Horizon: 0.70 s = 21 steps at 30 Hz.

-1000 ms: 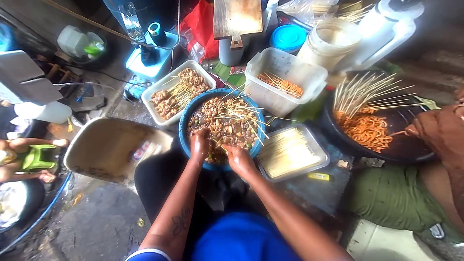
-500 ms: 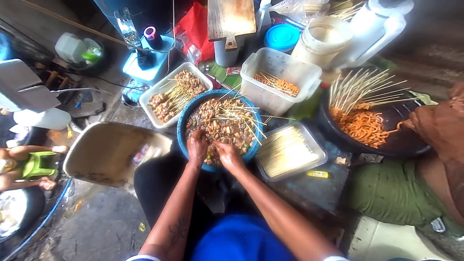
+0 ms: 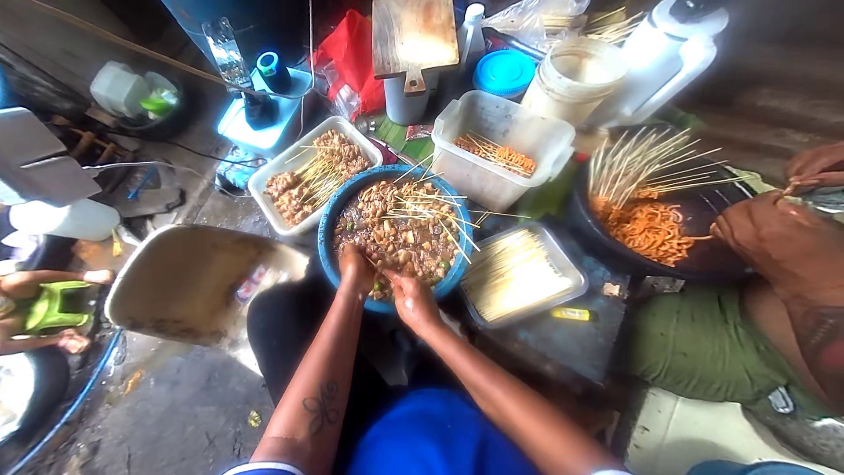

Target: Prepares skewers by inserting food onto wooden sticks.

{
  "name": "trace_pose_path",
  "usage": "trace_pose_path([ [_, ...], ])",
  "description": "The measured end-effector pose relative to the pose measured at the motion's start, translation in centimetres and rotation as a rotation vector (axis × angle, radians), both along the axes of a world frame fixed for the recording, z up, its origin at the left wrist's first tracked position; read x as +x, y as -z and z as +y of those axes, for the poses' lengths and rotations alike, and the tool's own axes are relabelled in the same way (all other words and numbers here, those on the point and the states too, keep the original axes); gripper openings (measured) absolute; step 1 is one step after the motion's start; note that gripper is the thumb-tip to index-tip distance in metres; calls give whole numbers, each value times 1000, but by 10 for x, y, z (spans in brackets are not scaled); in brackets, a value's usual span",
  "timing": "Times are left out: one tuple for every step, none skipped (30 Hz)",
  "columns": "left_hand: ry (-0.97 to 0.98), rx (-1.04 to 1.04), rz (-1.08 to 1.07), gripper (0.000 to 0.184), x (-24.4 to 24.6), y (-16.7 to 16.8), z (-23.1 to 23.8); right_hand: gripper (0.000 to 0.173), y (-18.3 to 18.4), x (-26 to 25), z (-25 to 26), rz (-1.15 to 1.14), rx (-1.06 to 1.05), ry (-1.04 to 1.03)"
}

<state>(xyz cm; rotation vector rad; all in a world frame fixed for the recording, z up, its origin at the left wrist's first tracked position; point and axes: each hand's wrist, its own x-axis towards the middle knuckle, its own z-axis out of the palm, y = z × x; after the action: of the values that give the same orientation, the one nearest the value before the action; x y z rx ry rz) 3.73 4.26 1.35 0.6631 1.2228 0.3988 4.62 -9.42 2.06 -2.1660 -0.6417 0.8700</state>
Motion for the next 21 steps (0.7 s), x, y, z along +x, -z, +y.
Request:
trace_pose_path([
  [-19, 18, 8, 27, 2, -1, -4, 38, -1, -3, 1, -10, 4, 12],
  [-31, 35, 11, 29, 5, -3, -8, 39, -1, -5, 3, -14, 13, 26],
  [-31, 49, 15, 28, 7, -4, -12, 39, 0, -5, 5, -18, 31, 39],
  [-20, 59, 24, 28, 9, -4, -18, 39, 3, -5, 7, -35, 69, 63],
  [23, 71, 35, 27, 9, -4, -25, 38, 8, -3, 9, -45, 110, 88],
  [70, 90, 62, 27, 10, -3, -34, 37, 11, 0, 9, -41, 131, 107],
  [140, 114, 81, 26, 9, -2, -40, 36, 12, 4, 8, -26, 139, 121],
  [217, 153, 89, 26, 9, 2, -44, 36, 13, 9, 5, -20, 142, 129],
  [317, 216, 83, 28, 9, 8, -44, 36, 13, 16, 0, -24, 135, 134],
  [438, 331, 95, 31, 9, 16, -44, 36, 12, 23, -7, -27, 117, 138],
  [588, 481, 142, 32, 9, 23, -41, 36, 9, 30, -13, -16, 80, 145],
  [746, 620, 228, 31, 9, 28, -37, 37, 7, 37, -20, 18, 30, 156],
  [907, 730, 342, 30, 12, 29, -36, 38, 8, 42, -27, 42, -4, 179],
  [1055, 798, 454, 31, 16, 29, -36, 38, 13, 47, -34, 57, -14, 205],
  [1166, 829, 551, 33, 19, 30, -37, 38, 19, 50, -40, 76, -11, 230],
  [1235, 823, 615, 33, 21, 30, -36, 38, 21, 51, -45, 94, -5, 242],
  [1255, 800, 638, 32, 22, 30, -34, 38, 21, 50, -49, 109, -1, 242],
  [1213, 774, 599, 29, 21, 32, -29, 38, 21, 50, -53, 118, 7, 237],
  [1111, 735, 500, 26, 19, 37, -22, 37, 22, 49, -56, 131, 12, 233],
  [974, 651, 375, 23, 16, 41, -16, 37, 21, 49, -57, 146, 11, 226],
  [816, 512, 235, 22, 13, 41, -12, 37, 21, 48, -58, 163, 9, 215],
])
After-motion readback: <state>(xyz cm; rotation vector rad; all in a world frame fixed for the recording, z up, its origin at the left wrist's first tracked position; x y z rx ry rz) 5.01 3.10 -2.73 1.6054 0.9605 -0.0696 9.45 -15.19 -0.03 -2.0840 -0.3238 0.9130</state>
